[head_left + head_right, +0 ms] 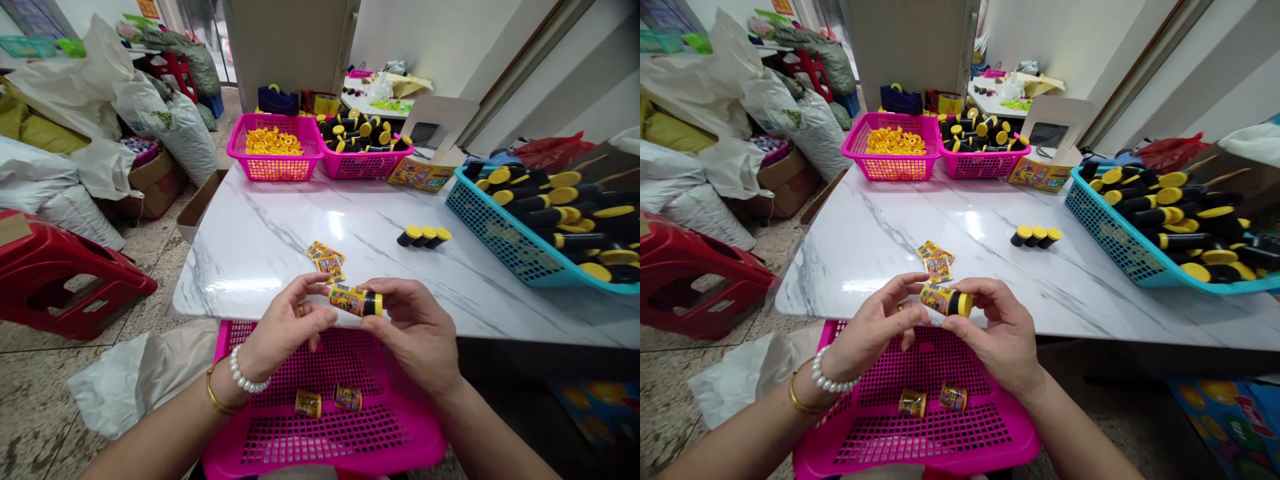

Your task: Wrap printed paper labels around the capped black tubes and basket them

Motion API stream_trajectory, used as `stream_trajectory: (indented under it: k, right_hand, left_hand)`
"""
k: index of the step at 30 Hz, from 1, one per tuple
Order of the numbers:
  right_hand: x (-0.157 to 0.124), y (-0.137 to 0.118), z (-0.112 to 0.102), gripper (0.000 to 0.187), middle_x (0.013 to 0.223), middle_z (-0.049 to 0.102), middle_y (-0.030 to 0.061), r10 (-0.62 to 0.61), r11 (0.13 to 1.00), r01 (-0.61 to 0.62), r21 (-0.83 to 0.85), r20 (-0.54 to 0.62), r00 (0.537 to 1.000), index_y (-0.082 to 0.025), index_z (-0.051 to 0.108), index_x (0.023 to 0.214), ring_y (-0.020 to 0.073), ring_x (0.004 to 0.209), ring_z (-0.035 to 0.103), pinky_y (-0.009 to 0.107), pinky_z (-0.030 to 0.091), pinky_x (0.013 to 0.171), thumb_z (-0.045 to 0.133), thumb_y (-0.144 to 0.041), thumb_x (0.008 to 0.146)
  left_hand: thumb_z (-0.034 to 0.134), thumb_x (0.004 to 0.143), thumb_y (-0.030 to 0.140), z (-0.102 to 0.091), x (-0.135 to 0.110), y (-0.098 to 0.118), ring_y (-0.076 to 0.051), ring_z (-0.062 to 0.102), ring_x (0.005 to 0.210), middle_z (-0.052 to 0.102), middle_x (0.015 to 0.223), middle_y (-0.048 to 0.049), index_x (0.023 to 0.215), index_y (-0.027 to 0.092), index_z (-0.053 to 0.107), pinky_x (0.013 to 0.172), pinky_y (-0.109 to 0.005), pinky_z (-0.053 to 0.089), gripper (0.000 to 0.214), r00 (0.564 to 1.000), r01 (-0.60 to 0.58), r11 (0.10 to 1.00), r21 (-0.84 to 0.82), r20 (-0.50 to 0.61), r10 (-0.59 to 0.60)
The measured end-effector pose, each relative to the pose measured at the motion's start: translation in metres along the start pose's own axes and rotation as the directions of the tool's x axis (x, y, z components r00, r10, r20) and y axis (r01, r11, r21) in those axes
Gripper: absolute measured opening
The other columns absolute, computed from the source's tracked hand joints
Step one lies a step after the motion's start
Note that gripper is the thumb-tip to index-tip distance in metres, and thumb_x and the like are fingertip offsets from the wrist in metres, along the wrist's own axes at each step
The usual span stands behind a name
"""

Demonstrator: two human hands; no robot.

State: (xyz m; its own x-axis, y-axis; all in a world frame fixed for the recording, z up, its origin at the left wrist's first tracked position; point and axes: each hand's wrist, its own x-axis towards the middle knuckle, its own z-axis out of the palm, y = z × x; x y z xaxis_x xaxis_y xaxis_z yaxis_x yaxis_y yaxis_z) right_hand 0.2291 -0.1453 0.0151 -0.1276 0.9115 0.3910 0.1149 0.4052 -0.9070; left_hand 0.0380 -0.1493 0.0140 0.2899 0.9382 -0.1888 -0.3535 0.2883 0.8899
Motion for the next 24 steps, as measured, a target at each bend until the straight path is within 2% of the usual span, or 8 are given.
stream_trajectory:
  k: [2,4,7,11,14,16,20,24]
  right_hand:
    - [0.002,-0.002,-0.001,0.033,0.109,0.060,0.0057,0.027,1.000,-0.027,0.006,0.102,0.994,-0.026,0.063,0.105,0.0206,0.103,0.061,0.035,0.055,0.085,0.074,-0.016,0.076]
    - [0.001,-0.004,-0.004,0.030,0.115,0.056,0.0076,0.055,0.998,-0.051,-0.026,0.192,0.980,-0.025,0.064,0.107,0.0210,0.104,0.061,0.034,0.057,0.082,0.070,-0.017,0.079]
    - [-0.002,-0.007,-0.009,0.030,0.110,0.059,0.0068,0.065,0.988,-0.030,-0.154,0.222,0.973,-0.026,0.064,0.111,0.0187,0.095,0.064,0.034,0.058,0.079,0.066,-0.018,0.082]
    - [-0.005,-0.008,-0.010,0.033,0.099,0.068,0.0037,-0.061,0.919,0.145,-0.366,0.231,0.971,-0.027,0.065,0.112,0.0183,0.091,0.066,0.035,0.058,0.081,0.067,-0.014,0.082]
    - [-0.007,-0.006,-0.005,0.034,0.103,0.069,0.0054,-0.190,0.874,0.282,-0.396,0.257,0.948,-0.026,0.065,0.113,0.0192,0.095,0.066,0.035,0.058,0.081,0.065,-0.010,0.082]
    - [-0.009,-0.004,-0.002,0.035,0.104,0.068,0.0064,-0.219,0.867,0.316,-0.386,0.274,0.936,-0.025,0.065,0.113,0.0192,0.094,0.066,0.036,0.059,0.080,0.064,-0.009,0.082]
    - [-0.010,-0.001,-0.003,0.036,0.105,0.068,0.0066,-0.221,0.874,0.314,-0.371,0.272,0.936,-0.026,0.064,0.114,0.0203,0.097,0.065,0.038,0.058,0.081,0.064,-0.010,0.082]
    - [-0.007,-0.001,-0.007,0.036,0.102,0.066,0.0052,-0.088,0.943,0.164,-0.289,0.257,0.962,-0.027,0.064,0.113,0.0194,0.092,0.065,0.037,0.058,0.082,0.069,-0.015,0.080]
  left_hand:
    - [0.072,0.078,0.029,-0.001,0.000,0.005,-0.009,0.059,0.058,0.064,0.096,-0.0058,0.120,0.020,0.056,0.048,-0.020,0.045,0.045,0.994,0.019,0.993,0.114,0.108,-0.031]
    - [0.070,0.079,0.030,-0.003,0.000,0.007,-0.009,0.058,0.055,0.065,0.084,-0.0044,0.112,0.017,0.060,0.051,-0.022,0.046,0.037,0.990,0.040,0.985,0.171,0.124,-0.062]
    - [0.071,0.077,0.029,-0.002,0.002,0.007,-0.010,0.059,0.056,0.068,0.085,-0.0053,0.105,0.017,0.062,0.054,-0.023,0.046,0.032,0.990,0.052,0.986,0.160,0.120,-0.072]
    - [0.073,0.075,0.028,0.003,0.006,0.001,-0.010,0.060,0.065,0.068,0.084,-0.0047,0.098,0.016,0.067,0.062,-0.023,0.048,0.027,0.993,0.013,0.980,0.199,0.116,-0.037]
    - [0.072,0.076,0.031,0.003,0.007,-0.001,-0.011,0.060,0.065,0.066,0.082,-0.0046,0.099,0.015,0.068,0.064,-0.025,0.049,0.028,0.990,0.007,0.961,0.275,0.136,-0.047]
    - [0.071,0.078,0.034,0.000,0.005,0.001,-0.013,0.062,0.067,0.066,0.085,-0.0065,0.106,0.015,0.065,0.061,-0.026,0.051,0.035,0.986,0.048,0.960,0.276,0.143,-0.090]
    - [0.066,0.082,0.039,-0.011,0.000,0.008,-0.018,0.066,0.071,0.065,0.093,-0.0105,0.121,0.016,0.052,0.051,-0.025,0.052,0.047,0.979,0.103,0.972,0.212,0.150,-0.136]
    - [0.060,0.087,0.039,-0.014,0.002,0.008,-0.012,0.063,0.055,0.065,0.073,-0.0064,0.098,0.013,0.058,0.046,-0.019,0.050,0.028,0.958,0.154,0.968,0.200,0.209,-0.196]
